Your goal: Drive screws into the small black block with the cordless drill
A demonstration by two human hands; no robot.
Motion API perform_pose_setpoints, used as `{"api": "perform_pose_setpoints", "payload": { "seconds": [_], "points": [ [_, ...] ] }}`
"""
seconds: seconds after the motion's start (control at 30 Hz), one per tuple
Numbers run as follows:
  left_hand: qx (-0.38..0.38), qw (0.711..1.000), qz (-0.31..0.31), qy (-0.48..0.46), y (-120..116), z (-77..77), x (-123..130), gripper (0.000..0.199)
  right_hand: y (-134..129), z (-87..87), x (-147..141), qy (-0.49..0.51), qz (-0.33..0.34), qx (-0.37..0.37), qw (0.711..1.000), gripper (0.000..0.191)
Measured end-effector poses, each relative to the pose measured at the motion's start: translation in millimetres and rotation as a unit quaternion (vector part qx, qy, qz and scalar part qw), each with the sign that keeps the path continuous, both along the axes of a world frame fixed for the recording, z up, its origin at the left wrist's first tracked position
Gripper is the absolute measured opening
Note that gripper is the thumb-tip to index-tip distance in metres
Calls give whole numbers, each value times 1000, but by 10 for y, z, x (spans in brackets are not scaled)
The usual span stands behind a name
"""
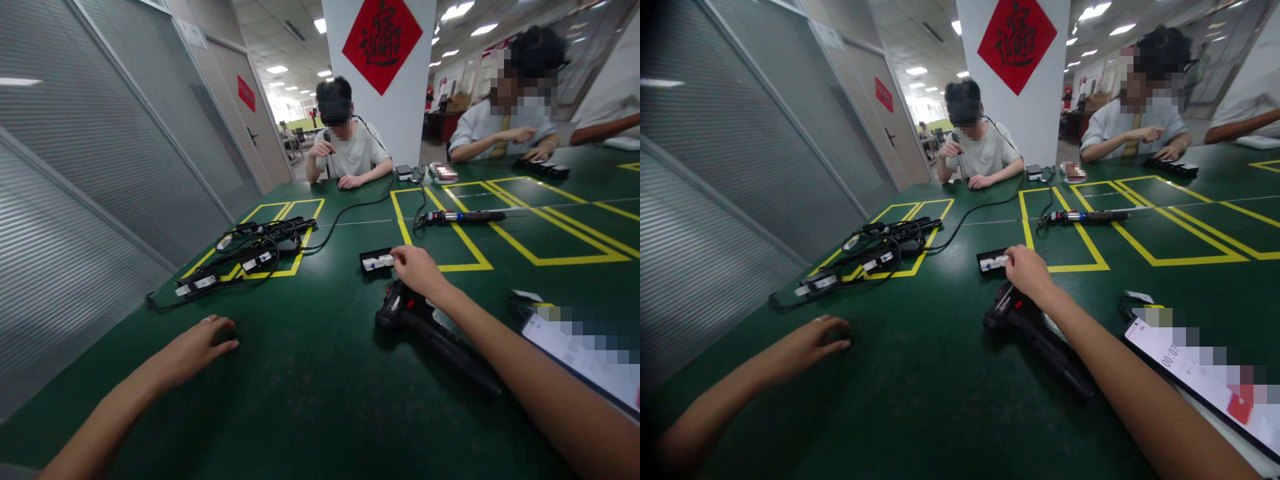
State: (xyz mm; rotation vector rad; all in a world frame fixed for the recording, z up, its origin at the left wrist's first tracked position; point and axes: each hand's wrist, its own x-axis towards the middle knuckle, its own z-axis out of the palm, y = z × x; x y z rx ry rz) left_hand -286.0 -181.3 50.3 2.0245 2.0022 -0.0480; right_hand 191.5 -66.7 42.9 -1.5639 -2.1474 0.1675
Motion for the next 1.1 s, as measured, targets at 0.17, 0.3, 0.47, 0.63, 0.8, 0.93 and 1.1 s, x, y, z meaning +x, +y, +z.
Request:
{"api": "perform_pose_setpoints", "payload": {
  "seconds": [0.17, 0.3, 0.47, 0.63, 0.8, 0.93, 1.1],
  "points": [
    [93, 995, -33, 12, 109, 178, 623, 60, 93, 6, -26, -9, 44, 7, 999, 31],
    [161, 975, -150, -39, 444, 146, 1563, 53, 153, -56, -7, -24, 89, -25, 995, 31],
    [255, 917, -277, -134, 1124, -196, 2503, 61, 160, -117, 23, -29, 93, -40, 994, 31],
    [241, 886, -300, -258, 1528, -442, 2758, 32, 162, -118, 9, -26, 91, -38, 995, 31],
    [233, 873, -273, -329, 1420, -467, 2694, 25, 134, -104, -44, -7, 90, -24, 996, 30],
    [219, 877, -259, -341, 1362, -472, 2674, 41, 100, -94, -60, 32, 93, -6, 995, 31],
    [213, 895, -193, -341, 1430, -502, 2657, 46, 88, -149, -38, 123, 62, 26, 990, 33]
  ]
}}
